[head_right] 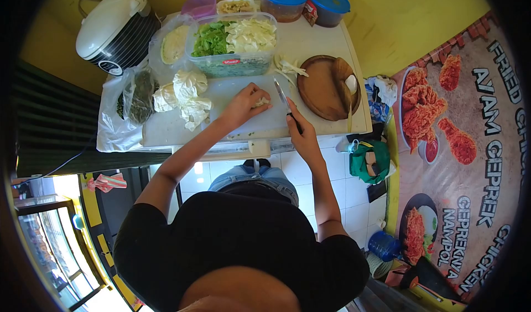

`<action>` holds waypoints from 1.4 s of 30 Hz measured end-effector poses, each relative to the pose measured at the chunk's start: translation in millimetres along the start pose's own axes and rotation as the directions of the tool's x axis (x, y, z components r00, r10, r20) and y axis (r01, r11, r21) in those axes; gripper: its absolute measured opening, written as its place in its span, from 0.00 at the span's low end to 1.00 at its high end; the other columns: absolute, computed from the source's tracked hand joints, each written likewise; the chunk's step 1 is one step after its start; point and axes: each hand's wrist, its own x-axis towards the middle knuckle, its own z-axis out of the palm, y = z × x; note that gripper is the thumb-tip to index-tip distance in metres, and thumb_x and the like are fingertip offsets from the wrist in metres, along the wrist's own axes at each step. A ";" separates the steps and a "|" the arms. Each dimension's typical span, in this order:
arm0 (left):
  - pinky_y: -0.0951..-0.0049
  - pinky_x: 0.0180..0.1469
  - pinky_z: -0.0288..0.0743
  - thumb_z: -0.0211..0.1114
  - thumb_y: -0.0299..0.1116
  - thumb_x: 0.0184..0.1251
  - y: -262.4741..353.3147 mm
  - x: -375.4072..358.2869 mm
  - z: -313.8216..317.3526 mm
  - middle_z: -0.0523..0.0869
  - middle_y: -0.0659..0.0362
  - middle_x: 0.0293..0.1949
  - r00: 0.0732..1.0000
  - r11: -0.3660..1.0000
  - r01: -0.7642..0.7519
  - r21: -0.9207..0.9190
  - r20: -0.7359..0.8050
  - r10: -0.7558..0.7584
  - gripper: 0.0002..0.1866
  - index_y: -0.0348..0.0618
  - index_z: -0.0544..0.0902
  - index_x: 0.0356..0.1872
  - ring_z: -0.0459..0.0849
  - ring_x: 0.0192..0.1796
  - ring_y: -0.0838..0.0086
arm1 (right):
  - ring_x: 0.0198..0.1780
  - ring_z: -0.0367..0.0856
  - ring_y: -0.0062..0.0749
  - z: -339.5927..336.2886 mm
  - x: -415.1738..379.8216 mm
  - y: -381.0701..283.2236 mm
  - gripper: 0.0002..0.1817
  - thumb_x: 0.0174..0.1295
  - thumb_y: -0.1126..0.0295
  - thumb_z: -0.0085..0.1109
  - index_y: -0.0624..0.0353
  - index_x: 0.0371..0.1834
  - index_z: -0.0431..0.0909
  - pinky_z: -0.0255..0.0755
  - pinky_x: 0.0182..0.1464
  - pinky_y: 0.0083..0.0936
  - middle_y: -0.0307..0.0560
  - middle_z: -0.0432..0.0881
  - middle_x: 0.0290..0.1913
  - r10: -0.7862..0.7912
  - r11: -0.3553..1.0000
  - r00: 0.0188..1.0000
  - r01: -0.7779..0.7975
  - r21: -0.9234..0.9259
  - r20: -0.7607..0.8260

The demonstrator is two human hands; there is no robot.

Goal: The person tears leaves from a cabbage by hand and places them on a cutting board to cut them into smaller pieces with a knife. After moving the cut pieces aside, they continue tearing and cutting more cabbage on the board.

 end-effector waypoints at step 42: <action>0.69 0.47 0.76 0.73 0.27 0.55 24.5 -90.7 -119.1 0.87 0.55 0.39 0.847 0.979 0.153 -0.135 -0.493 -0.200 0.10 0.41 0.87 0.39 0.85 0.43 0.64 | 0.48 0.68 0.17 34.1 36.7 -4.1 0.23 0.73 0.68 0.48 0.54 0.71 0.65 0.64 0.55 0.17 0.43 0.76 0.59 -0.038 0.994 0.980 0.057 -0.090 0.194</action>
